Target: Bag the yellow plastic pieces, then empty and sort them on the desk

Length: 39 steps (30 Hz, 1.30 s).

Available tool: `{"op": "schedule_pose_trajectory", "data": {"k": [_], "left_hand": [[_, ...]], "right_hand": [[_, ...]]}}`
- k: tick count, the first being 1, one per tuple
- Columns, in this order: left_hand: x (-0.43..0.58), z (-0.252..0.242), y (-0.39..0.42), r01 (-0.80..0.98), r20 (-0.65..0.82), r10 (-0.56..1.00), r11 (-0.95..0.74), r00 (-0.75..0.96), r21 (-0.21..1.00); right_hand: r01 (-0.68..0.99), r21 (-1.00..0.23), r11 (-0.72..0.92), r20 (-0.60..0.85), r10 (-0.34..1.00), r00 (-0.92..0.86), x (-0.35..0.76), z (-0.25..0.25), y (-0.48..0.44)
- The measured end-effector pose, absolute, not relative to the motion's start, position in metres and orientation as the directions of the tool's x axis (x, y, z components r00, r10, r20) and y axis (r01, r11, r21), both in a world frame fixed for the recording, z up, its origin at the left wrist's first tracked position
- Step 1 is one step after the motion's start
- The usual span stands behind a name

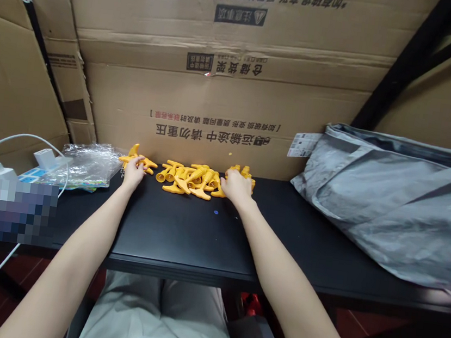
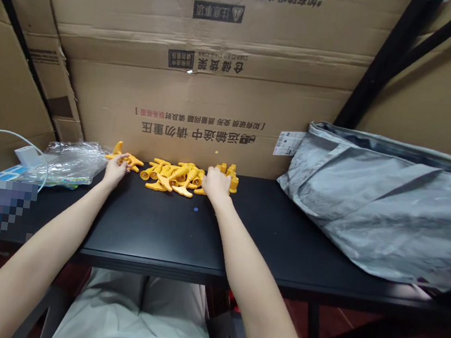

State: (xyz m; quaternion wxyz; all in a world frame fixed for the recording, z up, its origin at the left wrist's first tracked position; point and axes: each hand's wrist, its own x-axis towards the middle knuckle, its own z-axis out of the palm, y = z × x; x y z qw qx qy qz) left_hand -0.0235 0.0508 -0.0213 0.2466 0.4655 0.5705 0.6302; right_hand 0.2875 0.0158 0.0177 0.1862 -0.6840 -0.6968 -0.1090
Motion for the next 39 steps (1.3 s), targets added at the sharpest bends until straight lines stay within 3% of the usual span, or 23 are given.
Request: {"op": "schedule_pose_trajectory", "data": {"k": [3,6,8,12,17,27,32,39], "left_hand": [[-0.031,-0.03,0.054,0.525,0.476,0.793,-0.238,-0.382,0.817],[-0.036,-0.033,0.056,0.679,0.579,0.752,-0.249,-0.314,0.691],[-0.037,-0.034,0.056,0.74,0.566,0.772,-0.194,-0.29,0.644],[-0.034,-0.035,0.055,0.855,0.414,0.853,0.068,-0.318,0.515],[-0.032,-0.038,0.056,0.893,0.326,0.887,0.178,-0.328,0.413],[-0.031,-0.04,0.055,0.891,0.376,0.855,0.191,-0.357,0.413],[-0.02,-0.032,0.046,0.939,0.498,0.849,-0.005,-0.179,0.345],[-0.003,-0.028,0.037,0.95,0.475,0.88,-0.151,0.004,0.272]], "right_hand": [[0.992,-0.101,0.081,0.401,0.916,-0.034,0.283,0.017,0.014],[0.991,-0.098,0.091,0.388,0.92,-0.046,0.279,0.019,0.01],[0.992,-0.093,0.085,0.375,0.926,-0.044,0.277,0.021,0.008],[0.995,-0.074,0.068,0.344,0.938,-0.039,0.277,0.022,0.007],[0.996,-0.059,0.072,0.334,0.941,-0.048,0.277,0.02,0.008],[0.993,-0.084,0.083,0.328,0.943,-0.052,0.276,0.02,0.008],[0.993,-0.083,0.078,0.322,0.946,-0.048,0.276,0.022,0.006],[0.995,-0.069,0.069,0.306,0.951,-0.044,0.274,0.023,0.005]]}}
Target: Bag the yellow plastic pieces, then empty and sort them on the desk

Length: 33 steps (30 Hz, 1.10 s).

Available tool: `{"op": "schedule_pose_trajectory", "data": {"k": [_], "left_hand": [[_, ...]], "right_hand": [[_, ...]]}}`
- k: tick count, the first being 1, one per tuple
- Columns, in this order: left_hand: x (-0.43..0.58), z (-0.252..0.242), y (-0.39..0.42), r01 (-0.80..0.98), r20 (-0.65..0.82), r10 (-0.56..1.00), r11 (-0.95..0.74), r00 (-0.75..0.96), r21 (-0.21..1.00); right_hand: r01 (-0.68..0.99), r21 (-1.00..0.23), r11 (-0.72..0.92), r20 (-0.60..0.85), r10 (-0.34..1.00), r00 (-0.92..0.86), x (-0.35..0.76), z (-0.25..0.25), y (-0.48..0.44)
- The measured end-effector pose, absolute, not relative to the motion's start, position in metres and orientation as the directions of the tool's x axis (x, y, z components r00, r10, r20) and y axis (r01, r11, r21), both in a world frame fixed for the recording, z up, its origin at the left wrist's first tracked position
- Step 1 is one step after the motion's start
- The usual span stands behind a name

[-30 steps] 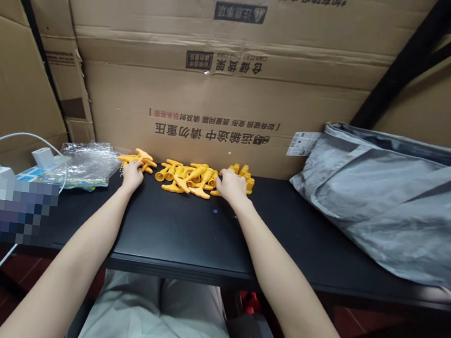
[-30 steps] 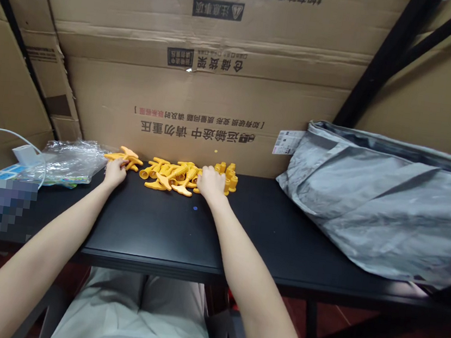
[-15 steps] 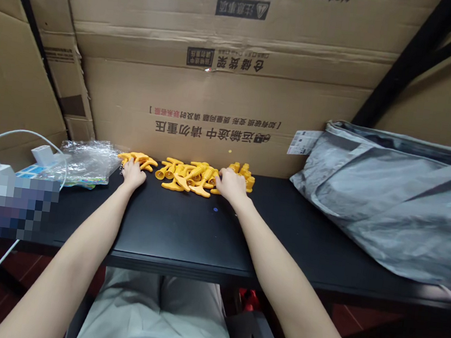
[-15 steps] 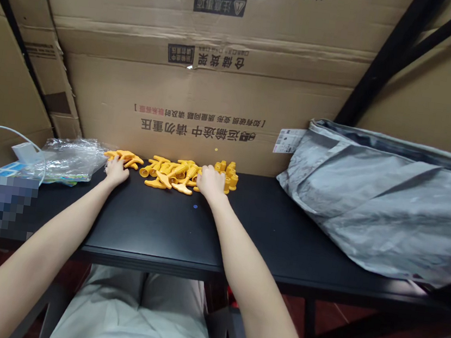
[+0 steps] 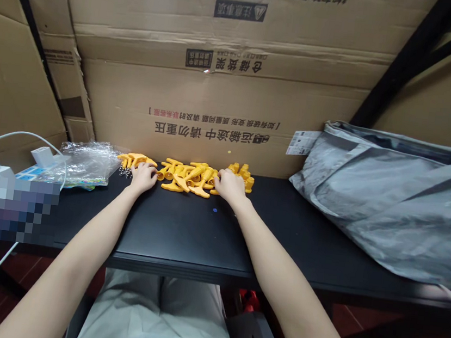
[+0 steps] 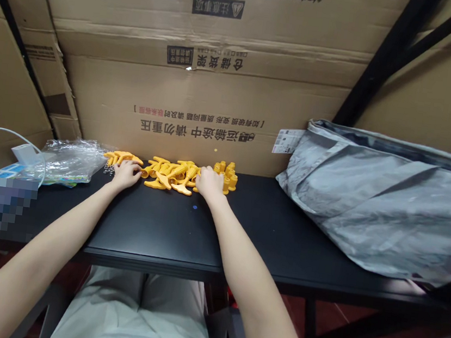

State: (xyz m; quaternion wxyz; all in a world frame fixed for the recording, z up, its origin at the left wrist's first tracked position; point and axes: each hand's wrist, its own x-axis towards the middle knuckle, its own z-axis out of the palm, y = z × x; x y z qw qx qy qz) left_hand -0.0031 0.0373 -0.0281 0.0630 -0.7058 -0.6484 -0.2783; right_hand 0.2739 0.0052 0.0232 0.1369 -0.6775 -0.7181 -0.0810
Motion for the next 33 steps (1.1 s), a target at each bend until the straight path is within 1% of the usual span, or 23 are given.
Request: {"op": "schedule_pose_trajectory", "data": {"k": [3,5,11,13,15,18,23,26,29,33], "left_hand": [[-0.004,-0.03,0.038,0.95,0.474,0.88,-0.137,-0.013,0.28],[-0.004,-0.03,0.039,0.942,0.499,0.865,-0.129,-0.046,0.31],[-0.003,-0.023,0.042,0.839,0.563,0.789,-0.119,-0.244,0.53],[-0.002,-0.02,0.042,0.802,0.584,0.758,-0.14,-0.29,0.58],[-0.001,-0.016,0.04,0.786,0.614,0.722,-0.159,-0.32,0.597],[0.005,-0.011,0.034,0.81,0.676,0.675,-0.199,-0.296,0.552],[0.017,-0.01,0.026,0.888,0.74,0.664,-0.27,-0.108,0.372],[0.024,-0.011,0.024,0.921,0.739,0.673,-0.275,-0.022,0.277],[0.028,-0.011,0.022,0.946,0.729,0.683,-0.259,0.034,0.198],[0.027,-0.006,0.019,0.955,0.755,0.653,-0.256,0.055,0.151]], "right_hand": [[0.995,-0.067,0.076,0.306,0.951,-0.052,0.273,0.024,0.004],[0.995,-0.062,0.081,0.308,0.95,-0.058,0.273,0.024,0.003],[0.993,-0.047,0.11,0.33,0.94,-0.089,0.274,0.021,0.006],[0.988,-0.044,0.15,0.347,0.929,-0.126,0.273,0.019,0.008],[0.976,-0.046,0.213,0.365,0.913,-0.183,0.272,0.018,0.008],[0.937,-0.066,0.343,0.377,0.878,-0.295,0.268,0.017,0.007],[0.853,-0.121,0.508,0.405,0.81,-0.425,0.26,0.013,0.004],[0.822,-0.136,0.553,0.408,0.787,-0.462,0.258,0.011,0.004],[0.813,-0.145,0.565,0.403,0.784,-0.473,0.259,0.01,0.004],[0.795,-0.185,0.577,0.428,0.776,-0.464,0.26,0.009,0.006]]}}
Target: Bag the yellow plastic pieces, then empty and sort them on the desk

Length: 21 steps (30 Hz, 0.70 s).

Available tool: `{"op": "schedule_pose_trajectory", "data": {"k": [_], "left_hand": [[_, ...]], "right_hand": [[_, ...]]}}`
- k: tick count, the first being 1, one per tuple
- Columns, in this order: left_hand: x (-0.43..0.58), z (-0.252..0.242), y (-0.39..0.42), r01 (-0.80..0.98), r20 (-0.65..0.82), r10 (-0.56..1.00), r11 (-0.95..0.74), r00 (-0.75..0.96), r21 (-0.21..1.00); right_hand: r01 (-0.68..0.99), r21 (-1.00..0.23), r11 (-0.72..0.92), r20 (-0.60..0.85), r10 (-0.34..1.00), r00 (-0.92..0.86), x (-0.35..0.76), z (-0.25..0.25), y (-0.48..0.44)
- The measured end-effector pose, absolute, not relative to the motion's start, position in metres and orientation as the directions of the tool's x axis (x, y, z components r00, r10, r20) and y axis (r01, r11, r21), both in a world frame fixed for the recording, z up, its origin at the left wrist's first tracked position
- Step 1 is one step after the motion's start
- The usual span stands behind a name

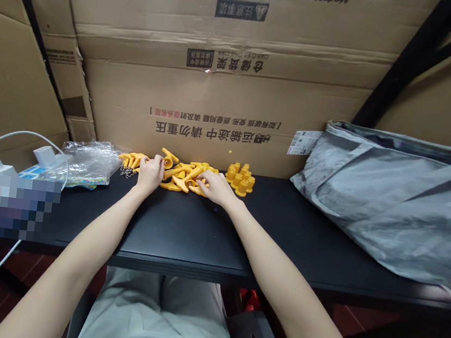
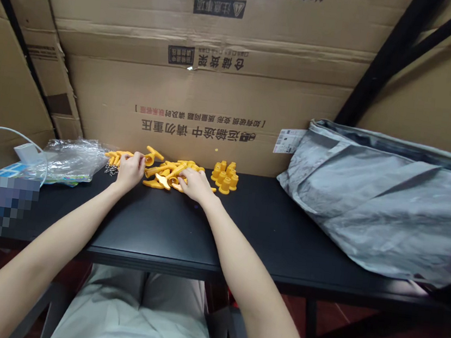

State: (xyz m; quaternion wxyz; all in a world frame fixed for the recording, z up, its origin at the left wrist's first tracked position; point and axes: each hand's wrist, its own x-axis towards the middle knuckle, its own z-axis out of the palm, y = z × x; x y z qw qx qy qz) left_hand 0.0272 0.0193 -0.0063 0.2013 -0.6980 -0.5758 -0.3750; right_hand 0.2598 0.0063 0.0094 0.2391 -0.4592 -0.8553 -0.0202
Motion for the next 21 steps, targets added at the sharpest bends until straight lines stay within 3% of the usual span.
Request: {"op": "schedule_pose_trajectory", "data": {"k": [3,7,12,21], "left_hand": [[0.028,-0.002,0.016,0.939,0.809,0.582,-0.315,0.079,0.135],[0.04,0.002,0.009,0.892,0.855,0.478,-0.45,0.202,0.041],[0.063,0.002,-0.002,0.781,0.822,0.376,-0.612,0.427,-0.125],[0.07,0.002,-0.006,0.661,0.696,0.389,-0.733,0.604,-0.164]], "right_hand": [[0.737,-0.287,0.612,0.482,0.757,-0.441,0.257,0.006,0.009],[0.525,-0.551,0.648,0.523,0.759,-0.388,0.243,0.0,0.01],[0.222,-0.837,0.499,0.427,0.851,-0.305,0.226,-0.003,0.009],[0.055,-0.901,0.431,0.412,0.888,-0.204,0.228,-0.002,0.013]]}}
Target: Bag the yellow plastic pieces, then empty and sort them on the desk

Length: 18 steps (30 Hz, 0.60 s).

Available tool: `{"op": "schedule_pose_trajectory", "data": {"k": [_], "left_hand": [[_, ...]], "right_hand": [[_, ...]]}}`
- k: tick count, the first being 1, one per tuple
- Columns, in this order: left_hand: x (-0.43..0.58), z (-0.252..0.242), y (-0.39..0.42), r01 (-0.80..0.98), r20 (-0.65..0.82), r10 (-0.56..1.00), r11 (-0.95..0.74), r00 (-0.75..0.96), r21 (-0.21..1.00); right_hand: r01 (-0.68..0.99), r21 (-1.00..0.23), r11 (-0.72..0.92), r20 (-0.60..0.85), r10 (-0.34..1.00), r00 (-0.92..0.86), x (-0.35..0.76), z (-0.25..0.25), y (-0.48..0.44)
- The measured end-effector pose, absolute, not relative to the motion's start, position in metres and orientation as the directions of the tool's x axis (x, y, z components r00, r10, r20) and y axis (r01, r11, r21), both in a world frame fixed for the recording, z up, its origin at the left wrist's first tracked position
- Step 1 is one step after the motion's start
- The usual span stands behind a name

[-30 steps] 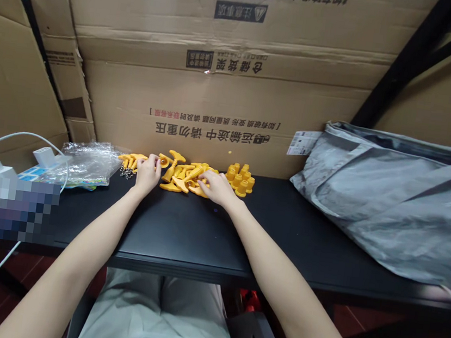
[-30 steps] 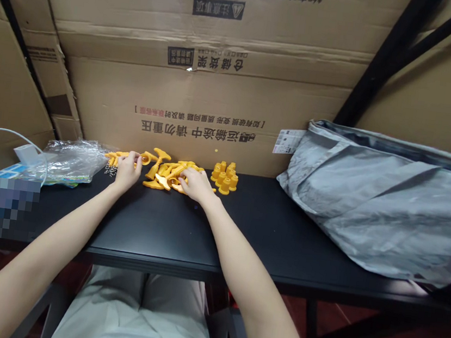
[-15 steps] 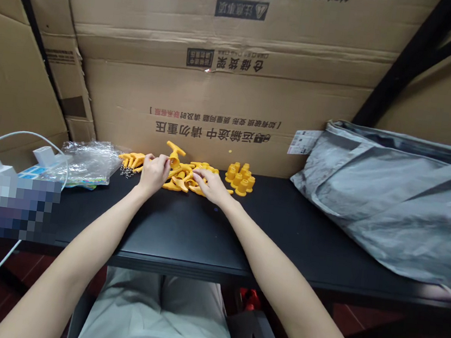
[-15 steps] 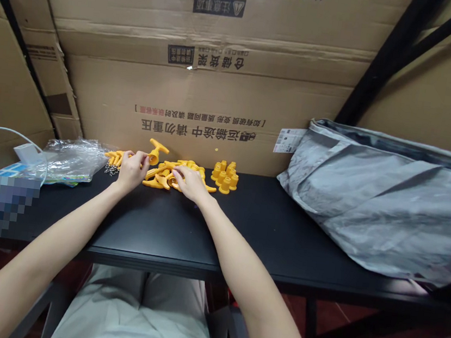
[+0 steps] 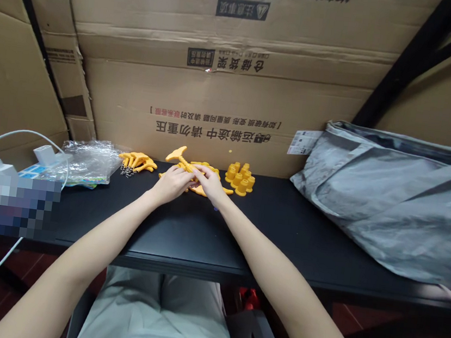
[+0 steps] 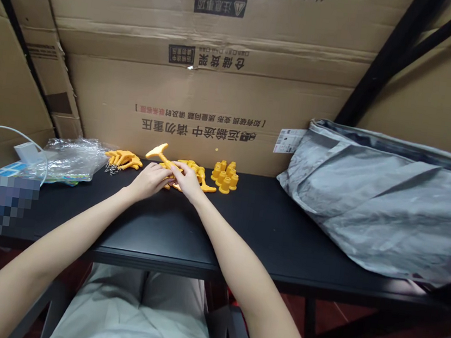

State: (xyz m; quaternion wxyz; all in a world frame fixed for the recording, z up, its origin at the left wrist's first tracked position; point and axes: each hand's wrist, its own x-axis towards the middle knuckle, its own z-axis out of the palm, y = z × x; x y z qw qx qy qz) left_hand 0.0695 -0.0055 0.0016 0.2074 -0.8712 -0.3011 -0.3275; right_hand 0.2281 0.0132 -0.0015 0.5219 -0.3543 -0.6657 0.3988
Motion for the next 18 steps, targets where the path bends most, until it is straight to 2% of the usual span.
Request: {"op": "schedule_pose_trajectory", "data": {"k": [2,6,8,13,18], "left_hand": [[0.065,0.003,-0.004,0.705,0.707,0.433,-0.697,0.56,-0.131],[0.049,0.008,0.0,0.854,0.789,0.526,-0.52,0.317,0.003],[0.039,0.009,0.003,0.881,0.783,0.568,-0.469,0.253,0.056],[0.024,0.007,0.011,0.813,0.631,0.67,-0.572,0.39,0.105],[0.026,0.006,0.008,0.828,0.597,0.703,-0.55,0.387,0.11]], "right_hand": [[0.032,-0.905,0.425,0.412,0.89,-0.195,0.23,-0.001,0.013],[0.038,-0.9,0.434,0.419,0.887,-0.195,0.232,0.001,0.008],[0.06,-0.896,0.44,0.415,0.878,-0.238,0.231,0.001,0.006],[0.208,-0.837,0.505,0.416,0.836,-0.357,0.23,-0.003,0.004],[0.473,-0.585,0.659,0.522,0.752,-0.402,0.234,-0.003,0.003]]}}
